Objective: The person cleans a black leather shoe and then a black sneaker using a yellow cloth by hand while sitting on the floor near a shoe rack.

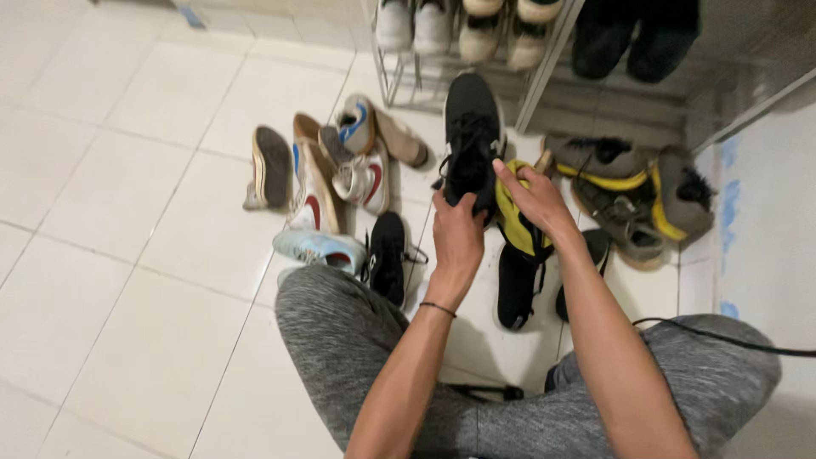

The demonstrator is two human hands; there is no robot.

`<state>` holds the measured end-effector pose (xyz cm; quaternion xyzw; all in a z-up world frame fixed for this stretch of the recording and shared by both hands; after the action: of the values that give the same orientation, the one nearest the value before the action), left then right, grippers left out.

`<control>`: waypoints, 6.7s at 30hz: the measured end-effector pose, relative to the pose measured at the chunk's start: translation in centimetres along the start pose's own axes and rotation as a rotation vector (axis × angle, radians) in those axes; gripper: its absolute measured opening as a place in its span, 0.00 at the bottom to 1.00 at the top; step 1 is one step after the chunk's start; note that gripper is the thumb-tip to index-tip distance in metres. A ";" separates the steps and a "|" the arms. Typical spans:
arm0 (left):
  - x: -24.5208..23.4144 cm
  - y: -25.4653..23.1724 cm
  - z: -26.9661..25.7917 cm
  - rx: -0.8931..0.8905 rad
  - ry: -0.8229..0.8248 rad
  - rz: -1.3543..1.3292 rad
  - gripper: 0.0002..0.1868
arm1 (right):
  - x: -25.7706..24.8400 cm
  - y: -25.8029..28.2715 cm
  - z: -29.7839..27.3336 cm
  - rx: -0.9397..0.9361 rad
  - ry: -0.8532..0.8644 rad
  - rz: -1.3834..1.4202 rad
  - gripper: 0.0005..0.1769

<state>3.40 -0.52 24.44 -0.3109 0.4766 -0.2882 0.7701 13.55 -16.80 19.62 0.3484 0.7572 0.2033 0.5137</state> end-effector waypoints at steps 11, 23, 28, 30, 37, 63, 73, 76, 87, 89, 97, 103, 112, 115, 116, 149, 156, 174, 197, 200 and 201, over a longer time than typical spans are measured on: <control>-4.4 -15.4 2.7 0.533 -0.163 -0.054 0.17 | -14.4 8.5 -6.9 -0.542 -0.453 0.103 0.23; -0.6 -15.7 9.6 0.332 0.103 -0.556 0.45 | -18.4 4.8 -10.5 -0.462 -0.555 0.249 0.21; 2.0 -14.3 12.7 0.471 0.303 -0.782 0.54 | -18.3 4.4 -12.3 -0.582 -0.499 -0.037 0.25; 3.4 -12.1 13.0 0.279 0.473 -1.145 0.44 | -17.6 2.9 -11.5 -0.466 -0.305 -0.046 0.23; 9.4 -6.3 10.9 -0.257 0.667 -1.091 0.34 | -22.6 5.5 -14.3 -0.838 -0.644 0.418 0.22; 13.0 -2.1 11.0 -0.654 0.479 -1.746 0.22 | -16.3 2.3 -9.0 -0.165 -0.060 0.181 0.43; 10.5 -1.5 10.7 -0.678 0.461 -1.759 0.21 | -19.2 2.1 -9.1 -0.348 -0.068 0.224 0.32; 10.7 -1.7 9.7 -0.755 0.504 -1.628 0.23 | -22.0 2.2 -10.0 -0.330 -0.307 0.280 0.27; 11.7 -2.0 9.5 -0.732 0.476 -1.785 0.21 | -13.8 -1.3 -5.7 -0.360 0.170 0.188 0.46; 11.4 -2.1 9.7 -0.692 0.482 -1.810 0.21 | -13.8 -0.6 -6.0 -0.546 0.131 0.217 0.46; 9.4 -3.9 9.2 -0.698 0.584 -1.670 0.23 | -22.4 0.4 -9.1 -0.349 -0.347 0.224 0.27; 10.3 -4.1 7.5 -0.354 0.929 -0.830 0.32 | -23.4 4.2 -6.1 -0.750 -0.519 0.124 0.29; 8.8 -5.2 5.9 -0.440 1.099 -1.060 0.39 | -29.0 -6.7 -1.2 -0.172 -0.811 -0.066 0.26; 5.6 -8.9 7.4 0.075 0.996 -1.225 0.43 | -28.4 -6.0 -3.1 -0.262 -0.767 0.332 0.23; 5.2 -9.2 7.5 0.037 0.944 -1.248 0.48 | -28.0 -5.3 -4.2 -0.260 -0.772 0.329 0.23; 5.8 -7.6 9.6 -0.031 0.463 -1.256 0.54 | -13.9 4.4 -10.6 -0.930 -0.517 -0.070 0.09; 6.6 -8.0 8.7 -0.097 0.617 -1.295 0.55 | -16.2 4.5 -9.6 -0.845 -0.623 -0.108 0.14; 6.8 -7.3 9.7 0.078 0.418 -1.061 0.32 | -16.2 4.7 -9.8 -1.010 -0.812 -0.304 0.16; 6.1 -6.3 10.0 -0.038 0.361 -1.398 0.20 | -16.2 4.7 -11.1 -1.026 -0.854 -0.105 0.21; 6.7 -4.1 10.4 -0.239 0.258 -1.558 0.18 | -13.2 3.6 -11.2 -1.089 -0.661 -0.134 0.21; 6.9 -3.3 10.5 -0.291 0.211 -1.591 0.17 | -12.8 2.8 -10.4 -1.044 -0.476 -0.024 0.17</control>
<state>15.13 -5.59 26.76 -0.6245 0.2158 -0.7119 0.2382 7.81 -23.86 33.70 0.0761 0.4236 0.4605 0.7763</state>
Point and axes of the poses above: each hand's wrist, its own z-axis towards the middle knuckle, its own x-axis out of the palm, y = z × x, the point moved 7 cm from there along z, towards the middle knuckle, and after that the axes turned 9 degrees about x, right-handed, at the moved point
